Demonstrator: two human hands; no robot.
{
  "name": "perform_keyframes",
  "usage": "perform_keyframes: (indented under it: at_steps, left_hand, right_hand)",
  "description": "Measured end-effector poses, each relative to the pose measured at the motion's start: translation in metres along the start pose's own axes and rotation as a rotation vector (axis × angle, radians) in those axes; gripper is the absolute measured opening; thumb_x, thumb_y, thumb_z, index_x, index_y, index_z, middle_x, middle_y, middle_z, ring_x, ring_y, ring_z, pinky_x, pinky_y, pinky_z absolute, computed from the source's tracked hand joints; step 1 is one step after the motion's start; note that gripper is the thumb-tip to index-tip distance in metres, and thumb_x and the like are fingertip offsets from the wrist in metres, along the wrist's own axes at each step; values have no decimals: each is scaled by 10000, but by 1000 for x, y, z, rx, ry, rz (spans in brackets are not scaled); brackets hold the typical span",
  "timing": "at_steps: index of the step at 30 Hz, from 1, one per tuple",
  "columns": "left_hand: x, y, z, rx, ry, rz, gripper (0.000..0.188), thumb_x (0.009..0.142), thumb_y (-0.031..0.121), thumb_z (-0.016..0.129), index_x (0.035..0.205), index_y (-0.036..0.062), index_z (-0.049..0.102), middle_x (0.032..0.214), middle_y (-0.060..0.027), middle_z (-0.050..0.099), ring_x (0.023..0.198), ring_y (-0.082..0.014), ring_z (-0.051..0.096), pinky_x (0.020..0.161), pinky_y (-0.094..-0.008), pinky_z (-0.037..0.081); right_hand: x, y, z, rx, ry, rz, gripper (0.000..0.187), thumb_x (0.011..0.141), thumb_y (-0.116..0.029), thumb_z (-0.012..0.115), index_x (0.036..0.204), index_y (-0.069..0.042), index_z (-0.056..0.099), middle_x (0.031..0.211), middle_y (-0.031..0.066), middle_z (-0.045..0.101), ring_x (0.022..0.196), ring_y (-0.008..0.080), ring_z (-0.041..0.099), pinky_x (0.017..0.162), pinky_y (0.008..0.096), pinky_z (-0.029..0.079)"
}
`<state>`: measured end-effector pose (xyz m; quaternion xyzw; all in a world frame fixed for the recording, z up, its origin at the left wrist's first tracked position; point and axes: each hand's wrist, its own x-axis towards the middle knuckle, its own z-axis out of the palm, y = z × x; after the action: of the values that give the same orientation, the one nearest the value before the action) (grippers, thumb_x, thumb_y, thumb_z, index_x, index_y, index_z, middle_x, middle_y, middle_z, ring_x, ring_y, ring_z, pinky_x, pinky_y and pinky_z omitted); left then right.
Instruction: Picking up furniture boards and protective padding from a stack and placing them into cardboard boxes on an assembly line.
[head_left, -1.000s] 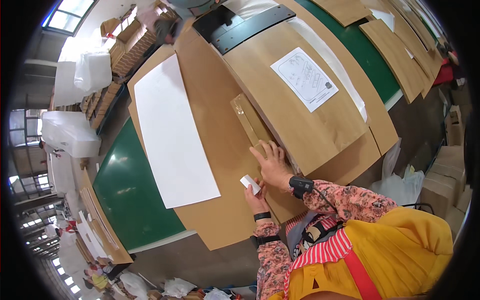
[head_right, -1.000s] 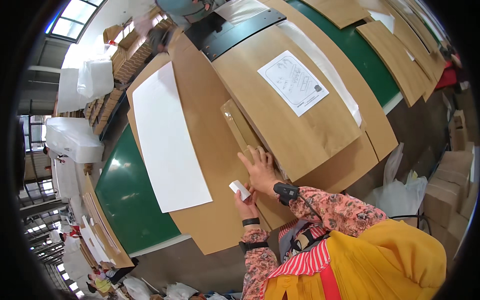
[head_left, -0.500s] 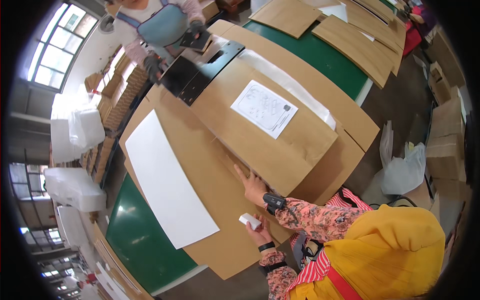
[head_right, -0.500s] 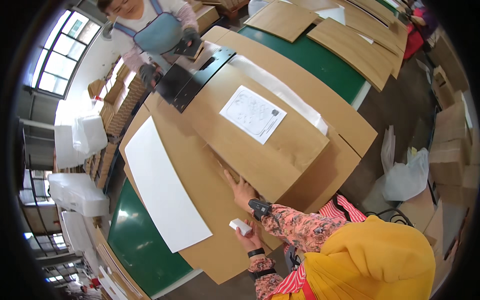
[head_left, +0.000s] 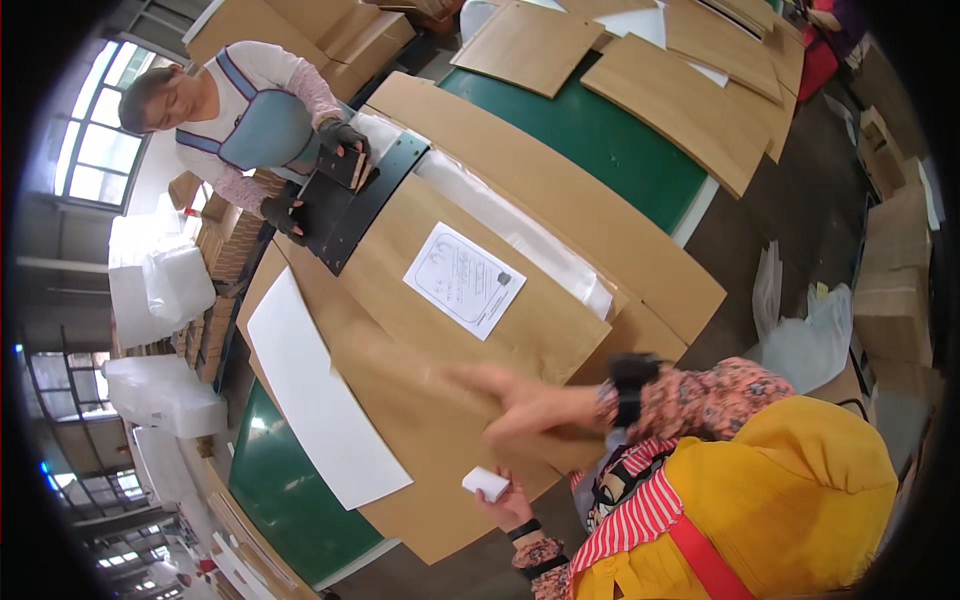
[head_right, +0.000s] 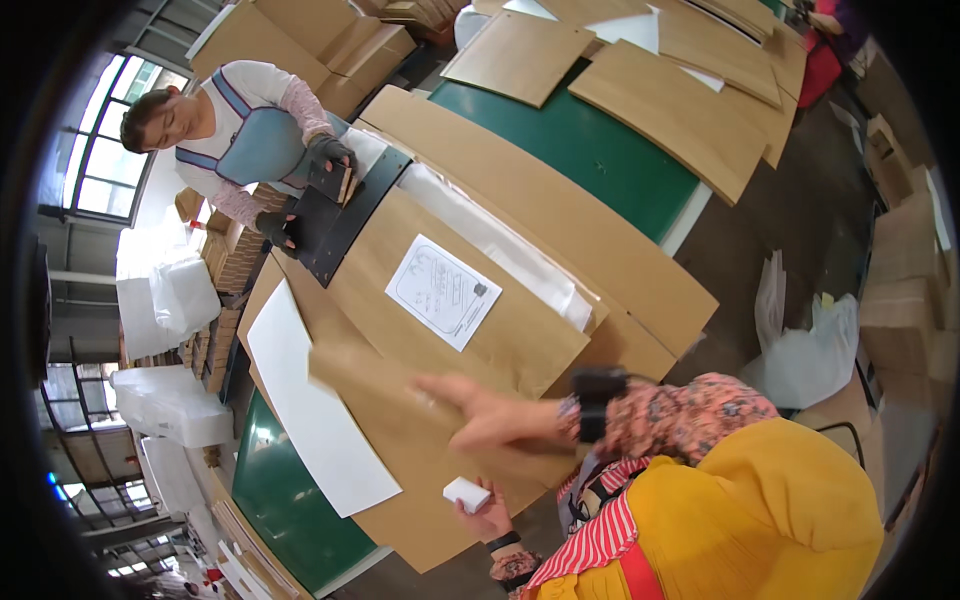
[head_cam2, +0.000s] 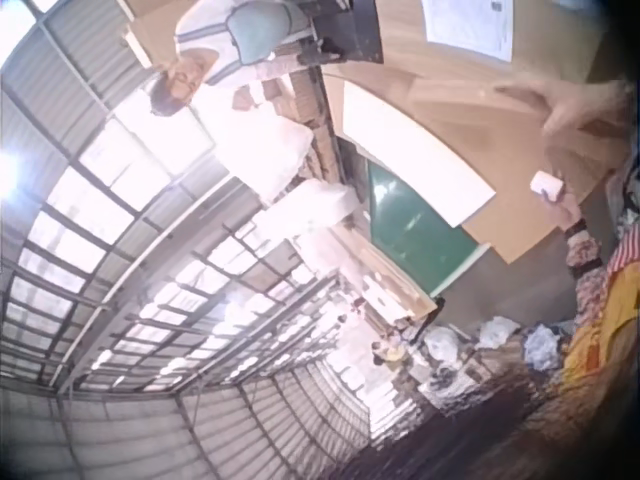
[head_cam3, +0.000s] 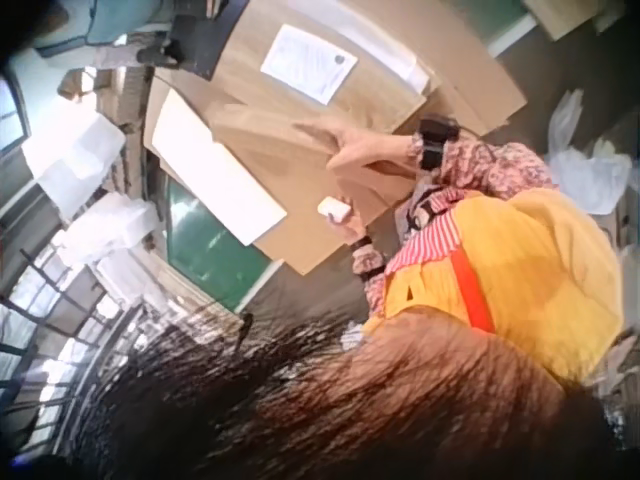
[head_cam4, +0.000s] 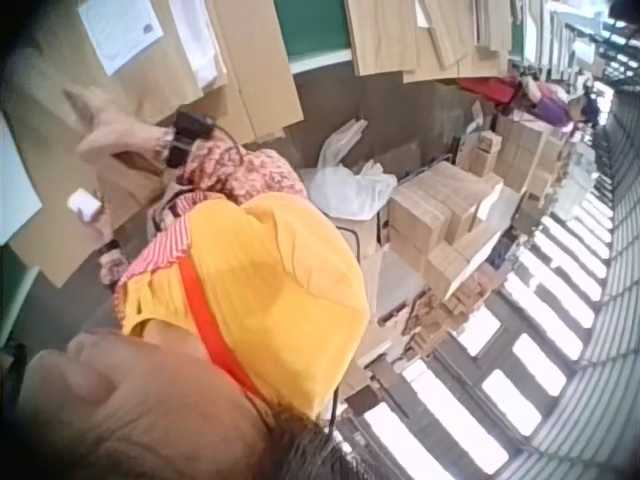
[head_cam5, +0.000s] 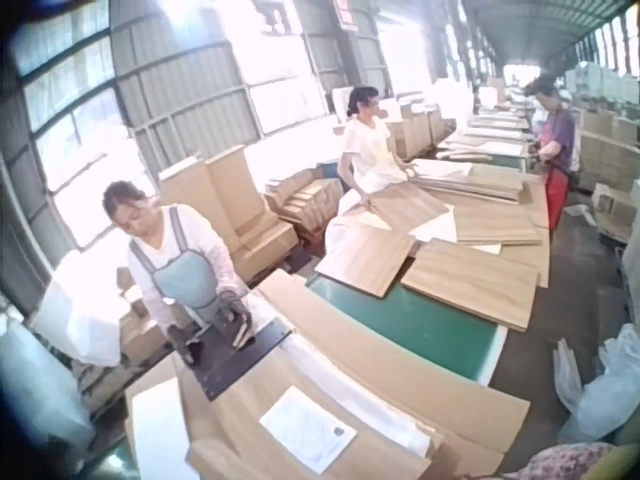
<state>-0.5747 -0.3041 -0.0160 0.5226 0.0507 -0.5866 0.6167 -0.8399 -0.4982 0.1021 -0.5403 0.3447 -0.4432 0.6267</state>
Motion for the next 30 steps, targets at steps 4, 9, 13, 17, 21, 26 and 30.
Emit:
perform_keyframes:
  at_steps: [4,9,13,17,21,26,30]
  left_hand:
    - [-9,-44,49,-57,-97,-65,487,929,411,551,1322,127,509,1165,-154,640,1007,-311,627,907,-467,507]
    - [-15,-72,85,-42,-44,-11,458,937,429,552,1303,156,515,1151,-143,647,930,-300,651,878,-443,517]
    - [-17,-74,84,-29,32,98,491,962,431,543,1329,112,477,1172,-152,623,921,-270,641,857,-409,511]
    - [-28,-66,112,45,100,205,498,976,423,545,1356,115,458,1132,-149,651,900,-266,660,823,-398,536]
    - [-19,-35,138,197,85,354,507,1010,372,516,1422,97,406,1178,-164,634,873,-250,667,781,-365,559]
    - [26,10,231,480,-70,512,509,1004,244,547,1435,41,366,1233,-174,593,940,-235,649,824,-340,563]
    - [50,20,333,667,-130,688,542,985,215,601,1427,9,364,1223,-166,589,953,-227,639,835,-334,549]
  right_hand:
    - [-7,-14,-117,-483,357,-119,935,684,-128,703,1539,-57,332,1393,228,460,1307,368,441,1130,411,340]
    - [13,-18,-183,-668,582,-172,919,685,-99,676,1540,-88,340,1336,228,477,1242,389,473,1075,442,395]
    - [32,4,-186,-880,532,97,871,766,-229,759,1531,-111,360,1424,235,427,1283,399,447,1088,438,394]
    - [29,96,-247,-590,366,27,898,816,-403,788,1543,-130,338,1481,255,397,1342,387,429,1114,421,377]
    - [15,89,-239,-280,405,176,921,800,-397,785,1513,-16,343,1428,281,457,1360,353,442,1103,425,389]
    - [16,69,-236,-482,374,287,956,748,-339,798,1504,14,332,1353,283,521,1295,383,482,1051,434,433]
    - [5,59,-223,-797,432,270,985,738,-377,804,1517,-13,325,1352,226,540,1180,392,526,992,451,469]
